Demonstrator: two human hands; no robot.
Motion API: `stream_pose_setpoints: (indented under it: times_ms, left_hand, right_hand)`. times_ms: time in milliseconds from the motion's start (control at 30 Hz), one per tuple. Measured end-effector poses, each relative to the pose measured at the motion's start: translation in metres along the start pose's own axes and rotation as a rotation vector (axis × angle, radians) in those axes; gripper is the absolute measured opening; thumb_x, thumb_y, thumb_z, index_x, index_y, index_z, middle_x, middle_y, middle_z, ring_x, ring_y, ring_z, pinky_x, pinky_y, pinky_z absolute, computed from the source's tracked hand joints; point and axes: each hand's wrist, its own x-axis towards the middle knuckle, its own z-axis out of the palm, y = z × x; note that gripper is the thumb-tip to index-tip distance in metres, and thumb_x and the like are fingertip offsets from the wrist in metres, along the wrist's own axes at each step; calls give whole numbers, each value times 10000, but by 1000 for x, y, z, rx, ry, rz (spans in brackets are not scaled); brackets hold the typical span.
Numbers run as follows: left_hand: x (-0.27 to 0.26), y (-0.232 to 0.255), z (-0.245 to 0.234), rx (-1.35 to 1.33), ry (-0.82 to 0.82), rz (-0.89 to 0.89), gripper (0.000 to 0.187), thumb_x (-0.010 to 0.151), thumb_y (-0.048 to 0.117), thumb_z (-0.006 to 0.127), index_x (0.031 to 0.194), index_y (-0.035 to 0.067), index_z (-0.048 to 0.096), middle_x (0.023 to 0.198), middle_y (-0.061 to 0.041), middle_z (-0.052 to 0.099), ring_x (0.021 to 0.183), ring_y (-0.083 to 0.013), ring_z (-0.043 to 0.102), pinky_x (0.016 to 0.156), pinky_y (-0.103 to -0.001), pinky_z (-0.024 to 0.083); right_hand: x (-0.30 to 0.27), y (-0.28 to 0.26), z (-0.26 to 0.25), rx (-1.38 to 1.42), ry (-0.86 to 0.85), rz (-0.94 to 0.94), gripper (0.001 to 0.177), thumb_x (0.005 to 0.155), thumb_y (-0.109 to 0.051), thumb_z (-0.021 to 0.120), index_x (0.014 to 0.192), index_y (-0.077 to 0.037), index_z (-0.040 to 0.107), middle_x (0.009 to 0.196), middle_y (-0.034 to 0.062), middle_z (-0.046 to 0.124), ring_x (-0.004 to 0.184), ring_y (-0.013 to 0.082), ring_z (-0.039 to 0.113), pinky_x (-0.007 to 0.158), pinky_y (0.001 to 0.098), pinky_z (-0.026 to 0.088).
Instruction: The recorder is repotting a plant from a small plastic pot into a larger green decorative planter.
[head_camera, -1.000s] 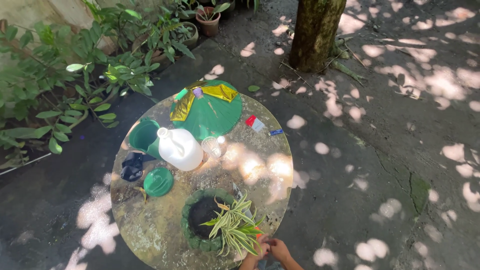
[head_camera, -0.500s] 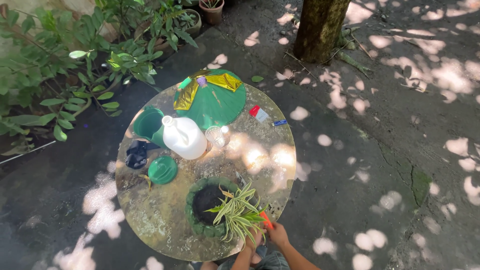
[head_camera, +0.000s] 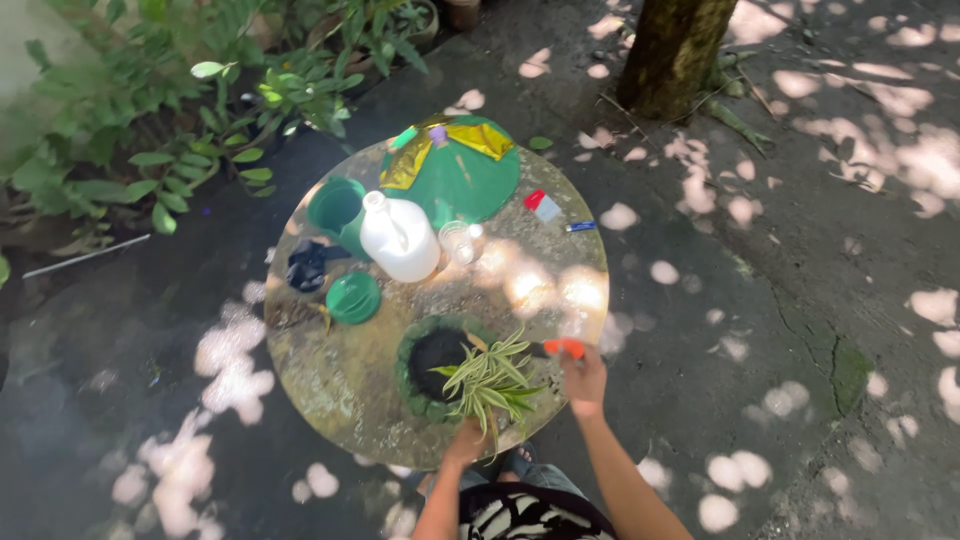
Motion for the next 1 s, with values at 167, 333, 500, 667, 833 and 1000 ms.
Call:
stream_pose_setpoints:
  times_ms: [167,333,500,667,833,1000]
  left_hand:
    - [-33,-32,-57,-507,185,-496,328,866,219,704,1164,89,747,1015,-89,790,895,-202,734,832,-366,579]
    - [-46,-11,-112,-282,463,-439,252,839,209,682,1031,91,797,915,-101,805,865,-225,765,810,-367,576]
    - [-35,4,-140,-56,544,-291,275,874,181,663,1126,96,731,1024,-145,738,980,-337,717,878,-423,557]
    - [-37,25,-179,143,383,-192,400,827,126,674,1227,121,668,1252,-119,655,1166,-344,619,979,-461,516]
    - [-34,31,-208,330,78,-192,501,819,122,685,1314,143,614,1372,-78,571,1243,-332,564,1002,-470,503]
    - [-22,19,-222,497,-71,-46,491,813,62,665,1300,114,619,1382,-75,547,1276,-324,546,1000,-455,520]
  right_hand:
    - [16,-55,1,252,-88,82,284,983,-91,663,1260,-31,685,1052,40,728,864,66,622,715,225,521]
    - [8,-145,10,244,-105,-56,285,1031,-159,658,1275,-13,672,1130,55,738,949,77,635,753,217,519]
    - [-13,-191,36,334,-117,-100,243,1053,-164,642,1234,-3,659,1204,83,709,1001,132,698,827,264,595]
    - [-32,-199,65,310,-128,-69,247,1045,-174,644,1217,2,670,1140,84,727,961,123,693,783,261,590]
    - [-63,-209,90,288,-131,-10,253,1026,-190,647,1199,-6,659,1100,68,737,936,101,697,756,249,578]
    - [-89,-194,115,131,-130,93,227,1021,-169,671,1187,-16,700,1018,83,745,822,122,676,728,272,581]
